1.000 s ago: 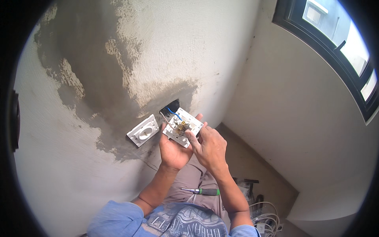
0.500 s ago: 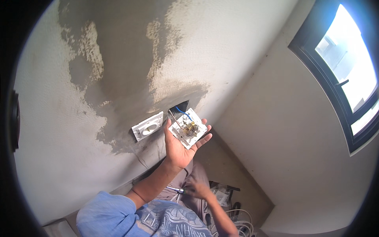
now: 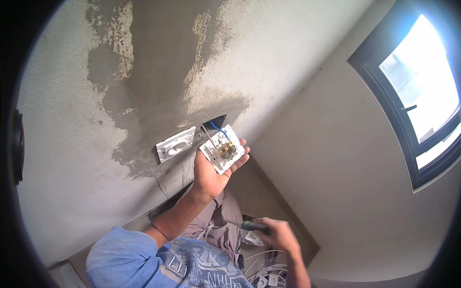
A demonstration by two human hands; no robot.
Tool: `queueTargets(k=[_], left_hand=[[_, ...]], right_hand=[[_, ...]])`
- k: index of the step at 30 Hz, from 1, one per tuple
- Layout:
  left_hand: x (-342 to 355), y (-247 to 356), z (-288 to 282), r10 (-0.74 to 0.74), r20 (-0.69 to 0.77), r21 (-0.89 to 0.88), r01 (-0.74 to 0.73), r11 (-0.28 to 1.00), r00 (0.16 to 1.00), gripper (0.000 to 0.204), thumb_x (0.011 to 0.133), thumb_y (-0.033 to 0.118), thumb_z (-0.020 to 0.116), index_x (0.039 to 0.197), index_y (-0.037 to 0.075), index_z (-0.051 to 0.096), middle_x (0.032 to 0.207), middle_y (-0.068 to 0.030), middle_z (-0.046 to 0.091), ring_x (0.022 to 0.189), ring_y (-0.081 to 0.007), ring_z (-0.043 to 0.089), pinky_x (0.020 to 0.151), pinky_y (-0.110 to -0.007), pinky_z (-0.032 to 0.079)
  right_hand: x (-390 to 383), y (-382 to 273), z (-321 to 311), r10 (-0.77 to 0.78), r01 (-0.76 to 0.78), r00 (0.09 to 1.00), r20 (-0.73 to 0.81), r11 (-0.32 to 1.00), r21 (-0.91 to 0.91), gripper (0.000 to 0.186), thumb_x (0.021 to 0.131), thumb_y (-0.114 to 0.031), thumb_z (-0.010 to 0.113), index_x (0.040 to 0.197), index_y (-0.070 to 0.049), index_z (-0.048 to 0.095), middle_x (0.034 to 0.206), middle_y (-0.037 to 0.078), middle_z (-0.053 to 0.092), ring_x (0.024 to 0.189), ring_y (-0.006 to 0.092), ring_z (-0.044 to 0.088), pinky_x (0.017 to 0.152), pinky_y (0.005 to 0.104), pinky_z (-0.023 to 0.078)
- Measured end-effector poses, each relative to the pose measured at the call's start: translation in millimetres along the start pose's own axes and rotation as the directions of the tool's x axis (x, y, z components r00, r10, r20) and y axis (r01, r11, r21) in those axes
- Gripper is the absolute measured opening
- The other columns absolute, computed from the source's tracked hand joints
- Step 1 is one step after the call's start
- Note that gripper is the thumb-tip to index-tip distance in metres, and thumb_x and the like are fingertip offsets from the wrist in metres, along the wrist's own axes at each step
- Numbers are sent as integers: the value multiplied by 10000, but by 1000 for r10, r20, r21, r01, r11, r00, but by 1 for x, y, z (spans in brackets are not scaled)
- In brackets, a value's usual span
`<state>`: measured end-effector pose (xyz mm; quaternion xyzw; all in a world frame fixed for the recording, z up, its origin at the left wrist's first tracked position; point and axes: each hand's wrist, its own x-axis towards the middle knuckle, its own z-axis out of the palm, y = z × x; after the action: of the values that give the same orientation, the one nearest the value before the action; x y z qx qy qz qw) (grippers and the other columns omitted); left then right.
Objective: The person installs a wall socket by using a screwdriver to tighten screws on the socket plate and connecting wires to the back of the socket module.
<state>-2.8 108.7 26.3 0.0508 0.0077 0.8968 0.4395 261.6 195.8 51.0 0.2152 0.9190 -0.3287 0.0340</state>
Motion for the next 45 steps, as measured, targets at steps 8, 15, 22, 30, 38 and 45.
queueTargets(k=[8, 15, 22, 30, 38, 45], left_hand=[[0, 0, 1, -6, -6, 16, 6, 1000, 1000, 593, 1096, 443, 274, 1378, -12, 529, 1313, -264, 619, 1174, -430, 636, 1045, -534, 536], [-1, 1, 2, 33, 14, 89, -34, 995, 999, 615, 1100, 481, 250, 1408, 8, 496, 1321, -225, 617, 1173, -357, 640, 1056, -501, 527], [0, -1, 5, 29, -14, 102, -27, 994, 999, 618, 1095, 485, 274, 1408, 1, 498, 1337, -255, 604, 1192, -404, 631, 1052, -517, 530], [1, -2, 1, 27, 19, 72, -29, 997, 999, 606, 1099, 466, 281, 1410, -8, 495, 1344, -257, 600, 1200, -398, 628, 1061, -515, 522], [1, -4, -1, 39, 28, 74, -41, 996, 999, 601, 1094, 467, 294, 1417, 0, 492, 1354, -255, 598, 1213, -386, 623, 1070, -498, 512], [1, -6, -2, 68, 16, 89, -69, 994, 998, 581, 1101, 453, 296, 1422, 6, 485, 1357, -260, 595, 1194, -387, 634, 1053, -486, 527]], right_hand=[[-51, -90, -125, -478, 449, 638, -604, 868, -212, 399, 715, -76, 900, 1036, -101, 664, 1074, 167, 609, 939, 308, 705, 768, 437, 637], [-6, -141, -106, -618, 485, 478, -625, 778, -398, 341, 771, -110, 868, 1029, -126, 645, 1081, 174, 586, 981, 286, 670, 800, 461, 660], [15, -147, -117, -759, 532, 459, -462, 652, -540, 413, 692, -2, 853, 1028, -122, 645, 1102, 168, 575, 994, 290, 666, 786, 460, 668], [21, -143, -115, -705, 493, 487, -516, 710, -504, 414, 714, -8, 825, 1082, -100, 660, 1097, 174, 582, 982, 297, 676, 788, 443, 668], [24, -144, -118, -679, 446, 504, -534, 734, -512, 372, 790, -143, 869, 1088, -62, 662, 1077, 168, 593, 880, 274, 692, 709, 398, 639], [34, -173, -129, -708, 409, 524, -473, 696, -590, 465, 796, -274, 890, 1146, -61, 670, 1003, 127, 604, 822, 240, 673, 648, 368, 586]])
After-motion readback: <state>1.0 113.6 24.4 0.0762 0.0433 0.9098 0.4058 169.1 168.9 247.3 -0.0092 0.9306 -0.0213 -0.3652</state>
